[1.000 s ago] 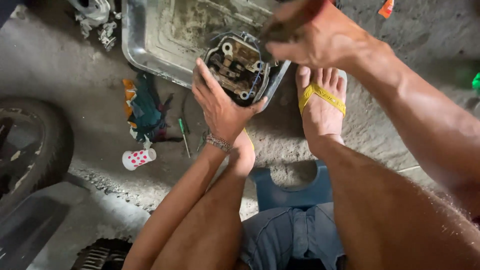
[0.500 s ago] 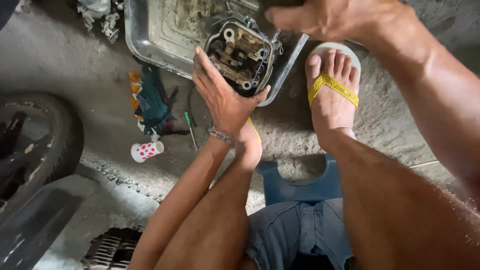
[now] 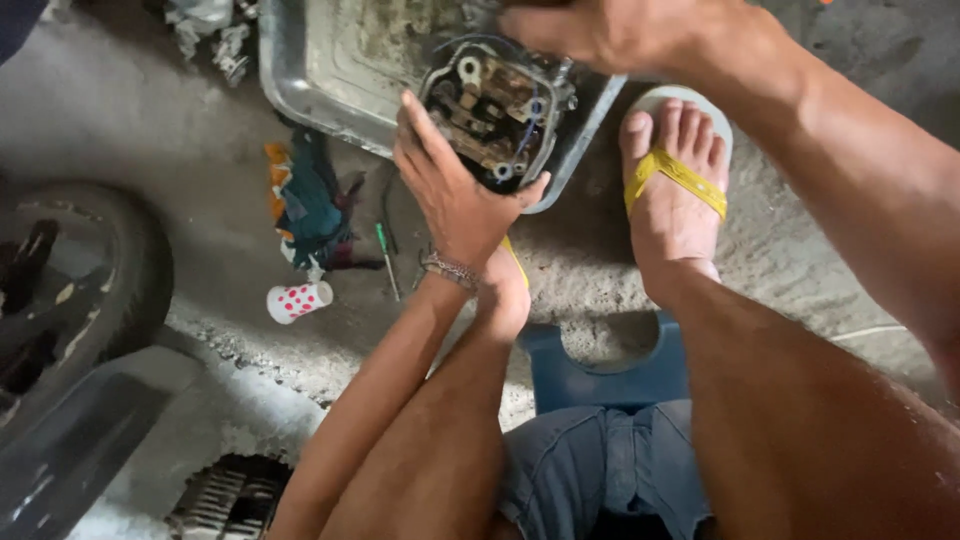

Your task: Scrubbing and scraping a motorcycle cylinder block to remove debris and old gasket material in a cleaning tray.

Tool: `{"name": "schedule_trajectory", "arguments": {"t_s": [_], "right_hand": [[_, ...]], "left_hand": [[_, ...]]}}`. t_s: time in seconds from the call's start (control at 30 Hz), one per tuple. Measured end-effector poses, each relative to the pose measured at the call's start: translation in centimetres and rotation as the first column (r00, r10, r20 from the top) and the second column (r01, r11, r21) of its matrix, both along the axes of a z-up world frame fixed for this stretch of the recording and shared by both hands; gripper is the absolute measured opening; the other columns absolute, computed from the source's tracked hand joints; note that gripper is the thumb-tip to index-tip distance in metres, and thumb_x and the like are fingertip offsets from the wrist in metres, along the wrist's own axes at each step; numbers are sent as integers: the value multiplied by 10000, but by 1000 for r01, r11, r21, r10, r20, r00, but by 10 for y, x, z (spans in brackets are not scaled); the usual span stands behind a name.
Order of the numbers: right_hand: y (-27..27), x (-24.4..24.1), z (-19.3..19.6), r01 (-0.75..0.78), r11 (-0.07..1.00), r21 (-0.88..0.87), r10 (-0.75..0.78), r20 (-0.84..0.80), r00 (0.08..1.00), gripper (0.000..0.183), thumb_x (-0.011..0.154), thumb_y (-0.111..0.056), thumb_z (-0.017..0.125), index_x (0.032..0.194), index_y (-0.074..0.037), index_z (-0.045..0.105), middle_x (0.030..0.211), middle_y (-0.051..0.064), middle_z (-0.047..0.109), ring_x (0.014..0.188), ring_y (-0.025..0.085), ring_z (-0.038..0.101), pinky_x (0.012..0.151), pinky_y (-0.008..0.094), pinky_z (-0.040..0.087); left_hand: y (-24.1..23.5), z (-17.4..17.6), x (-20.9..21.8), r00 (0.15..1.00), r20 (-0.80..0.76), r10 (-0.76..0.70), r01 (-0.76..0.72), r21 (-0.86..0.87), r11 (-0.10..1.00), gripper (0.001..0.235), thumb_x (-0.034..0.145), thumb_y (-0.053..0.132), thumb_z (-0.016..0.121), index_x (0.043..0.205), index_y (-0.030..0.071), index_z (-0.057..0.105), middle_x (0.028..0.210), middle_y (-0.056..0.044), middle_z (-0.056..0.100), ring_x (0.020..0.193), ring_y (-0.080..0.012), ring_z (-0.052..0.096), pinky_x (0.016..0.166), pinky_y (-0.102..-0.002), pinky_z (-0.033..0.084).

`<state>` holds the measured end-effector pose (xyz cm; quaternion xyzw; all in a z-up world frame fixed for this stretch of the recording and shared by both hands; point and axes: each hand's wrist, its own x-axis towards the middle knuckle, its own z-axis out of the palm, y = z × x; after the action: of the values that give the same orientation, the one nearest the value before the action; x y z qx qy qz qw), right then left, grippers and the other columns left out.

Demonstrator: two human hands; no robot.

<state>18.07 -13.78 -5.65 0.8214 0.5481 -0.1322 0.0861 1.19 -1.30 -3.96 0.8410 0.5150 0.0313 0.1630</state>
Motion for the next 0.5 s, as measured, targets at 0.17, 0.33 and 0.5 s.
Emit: {"name": "schedule_trajectory", "arguments": {"t_s": [0.17,0.33,0.5], "right_hand": [[-7,-6,-7,112,994,15,-113,69,991,113,1133,-171,427,1186,-123,514,1163,97,591,1020,277,560,887,402,473],[-10,-8,-9,12,998,-69,-6,77,997,511,941,-89,719,1369,-101,440,1316,166,533,1163,334,550,967,432,480],[-4,-2,4,12,1000,-12,-11,86,996,474,945,-38,706,1342,-80,452,1267,160,543,1104,311,562,915,416,507]], "left_hand": [[-2,-1,-1,998,58,-18,18,-8,1000,1357,775,946,529,1685,87,3,1724,-194,238,1527,-446,396,1303,-596,338],[2,1,-1,997,-72,14,-20,-86,996,1668,570,673,1079,1657,76,-36,1682,-254,263,1494,-469,366,1283,-619,294],[-1,-4,2,999,-32,41,-43,-47,998,1574,642,813,891,1672,101,-63,1717,-231,229,1523,-480,355,1296,-638,281]]}}
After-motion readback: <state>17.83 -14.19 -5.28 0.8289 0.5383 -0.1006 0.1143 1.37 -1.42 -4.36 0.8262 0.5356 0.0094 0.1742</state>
